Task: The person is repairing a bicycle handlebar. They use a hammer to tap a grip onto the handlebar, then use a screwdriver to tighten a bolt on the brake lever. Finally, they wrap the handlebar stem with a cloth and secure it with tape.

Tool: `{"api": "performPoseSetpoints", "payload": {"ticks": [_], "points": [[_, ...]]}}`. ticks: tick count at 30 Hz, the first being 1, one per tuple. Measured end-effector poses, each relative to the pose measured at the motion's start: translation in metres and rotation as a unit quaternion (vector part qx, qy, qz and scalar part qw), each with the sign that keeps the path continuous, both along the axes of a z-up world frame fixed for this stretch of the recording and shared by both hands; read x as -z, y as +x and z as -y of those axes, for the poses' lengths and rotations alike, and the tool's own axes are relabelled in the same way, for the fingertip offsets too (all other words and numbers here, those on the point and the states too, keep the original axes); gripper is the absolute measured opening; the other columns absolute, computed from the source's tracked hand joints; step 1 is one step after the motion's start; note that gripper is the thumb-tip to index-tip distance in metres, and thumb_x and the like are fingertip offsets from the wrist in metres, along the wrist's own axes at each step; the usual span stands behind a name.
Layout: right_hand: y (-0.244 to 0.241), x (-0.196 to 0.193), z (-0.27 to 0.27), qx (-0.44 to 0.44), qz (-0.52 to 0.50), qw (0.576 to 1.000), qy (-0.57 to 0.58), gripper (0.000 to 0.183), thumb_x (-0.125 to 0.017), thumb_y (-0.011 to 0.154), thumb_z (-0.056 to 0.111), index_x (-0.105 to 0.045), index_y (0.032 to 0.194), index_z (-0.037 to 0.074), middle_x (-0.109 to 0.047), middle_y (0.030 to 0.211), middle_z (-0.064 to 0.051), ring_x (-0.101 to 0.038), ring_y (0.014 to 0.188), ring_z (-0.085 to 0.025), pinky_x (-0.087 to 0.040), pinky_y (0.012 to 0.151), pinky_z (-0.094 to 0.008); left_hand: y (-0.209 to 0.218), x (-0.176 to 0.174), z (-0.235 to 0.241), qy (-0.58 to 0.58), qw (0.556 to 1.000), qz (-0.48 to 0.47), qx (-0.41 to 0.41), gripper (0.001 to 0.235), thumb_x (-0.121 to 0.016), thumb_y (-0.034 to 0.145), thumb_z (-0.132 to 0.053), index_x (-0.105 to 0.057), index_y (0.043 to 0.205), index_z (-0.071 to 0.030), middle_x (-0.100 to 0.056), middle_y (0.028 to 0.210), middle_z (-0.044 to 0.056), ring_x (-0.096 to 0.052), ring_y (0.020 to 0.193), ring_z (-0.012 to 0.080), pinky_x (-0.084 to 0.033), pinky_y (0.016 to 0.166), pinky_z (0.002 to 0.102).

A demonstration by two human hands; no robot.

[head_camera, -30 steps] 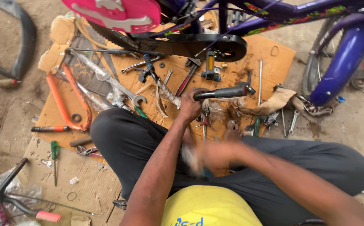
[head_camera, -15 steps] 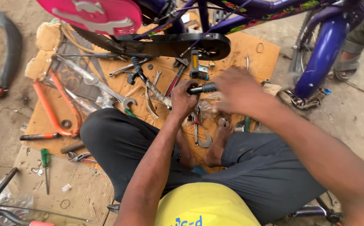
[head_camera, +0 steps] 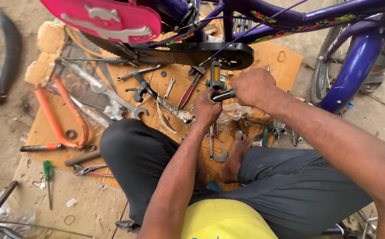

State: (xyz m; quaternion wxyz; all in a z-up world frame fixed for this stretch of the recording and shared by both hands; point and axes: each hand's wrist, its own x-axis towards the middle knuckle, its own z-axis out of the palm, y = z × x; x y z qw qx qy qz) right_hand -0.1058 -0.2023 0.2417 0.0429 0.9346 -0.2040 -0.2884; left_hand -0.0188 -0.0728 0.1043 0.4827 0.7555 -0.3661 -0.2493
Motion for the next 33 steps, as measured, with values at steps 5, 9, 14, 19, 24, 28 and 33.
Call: {"api": "performPoseSetpoints", "payload": {"ticks": [5, 9, 14, 19, 24, 28, 33], "points": [[-0.007, 0.006, 0.004, -0.104, 0.132, 0.98, -0.106, 0.012, -0.062, 0.096, 0.012, -0.064, 0.085, 0.011, -0.068, 0.07, -0.007, -0.069, 0.065, -0.024, -0.054, 0.059, -0.043, 0.008, 0.005, 0.009, -0.122, 0.992, 0.014, 0.004, 0.015, -0.068, 0.085, -0.011, -0.075, 0.097, -0.008, -0.077, 0.098, 0.014, -0.076, 0.087, 0.0285, -0.06, 0.081, 0.039], [-0.028, 0.001, -0.031, -0.125, 0.188, 0.969, -0.099, 0.004, -0.062, 0.084, 0.011, -0.061, 0.087, 0.009, -0.067, 0.074, -0.009, -0.07, 0.071, -0.026, -0.055, 0.062, -0.042, -0.006, 0.013, -0.018, -0.088, 0.996, 0.011, 0.016, 0.026, -0.063, 0.082, -0.004, -0.075, 0.105, -0.006, -0.076, 0.096, 0.016, -0.074, 0.088, 0.0325, -0.059, 0.079, 0.04], [-0.029, -0.019, -0.059, -0.018, 0.005, 0.997, 0.081, 0.022, -0.069, 0.087, 0.023, -0.063, 0.099, 0.006, -0.066, 0.077, -0.01, -0.071, 0.072, -0.031, -0.058, 0.059, -0.046, -0.002, 0.003, -0.045, -0.053, 0.995, 0.044, 0.073, 0.022, -0.069, 0.075, -0.009, -0.069, 0.096, -0.009, -0.072, 0.087, 0.013, -0.072, 0.081, 0.0338, -0.058, 0.074, 0.043], [-0.047, -0.028, -0.057, 0.437, -0.21, 0.694, 0.533, 0.052, -0.079, 0.083, 0.024, -0.057, 0.129, 0.014, -0.062, 0.066, -0.006, -0.063, 0.051, -0.019, -0.054, 0.045, -0.035, -0.02, -0.021, -0.07, -0.064, 0.98, 0.038, 0.184, 0.022, -0.079, 0.075, -0.021, -0.064, 0.087, -0.01, -0.068, 0.083, 0.013, -0.07, 0.075, 0.0351, -0.055, 0.068, 0.046], [-0.085, -0.019, -0.073, 0.417, -0.141, 0.693, 0.571, 0.042, -0.079, 0.086, 0.021, -0.058, 0.119, 0.007, -0.055, 0.065, -0.002, -0.052, 0.045, -0.012, -0.042, 0.037, -0.03, -0.046, -0.011, -0.089, -0.085, 0.98, 0.075, 0.166, 0.016, -0.076, 0.088, -0.019, -0.066, 0.098, -0.011, -0.068, 0.092, 0.012, -0.069, 0.083, 0.0369, -0.054, 0.068, 0.048], [-0.099, -0.024, -0.114, 0.011, 0.093, 0.982, 0.166, 0.016, -0.067, 0.092, 0.015, -0.057, 0.104, 0.011, -0.066, 0.073, -0.007, -0.068, 0.06, -0.027, -0.054, 0.048, -0.043, -0.034, -0.006, -0.091, -0.086, 0.979, 0.082, 0.165, 0.021, -0.074, 0.079, -0.014, -0.064, 0.096, -0.01, -0.066, 0.091, 0.014, -0.067, 0.086, 0.0387, -0.054, 0.071, 0.049], [-0.106, -0.026, -0.123, -0.029, 0.036, 0.997, 0.059, 0.037, -0.063, 0.089, 0.012, -0.053, 0.124, 0.005, -0.068, 0.084, -0.015, -0.073, 0.068, -0.031, -0.06, 0.053, -0.044, -0.036, 0.002, -0.086, -0.083, 0.976, 0.059, 0.194, 0.022, -0.073, 0.073, -0.011, -0.061, 0.092, -0.01, -0.064, 0.086, 0.014, -0.067, 0.084, 0.0374, -0.054, 0.071, 0.047]]}}
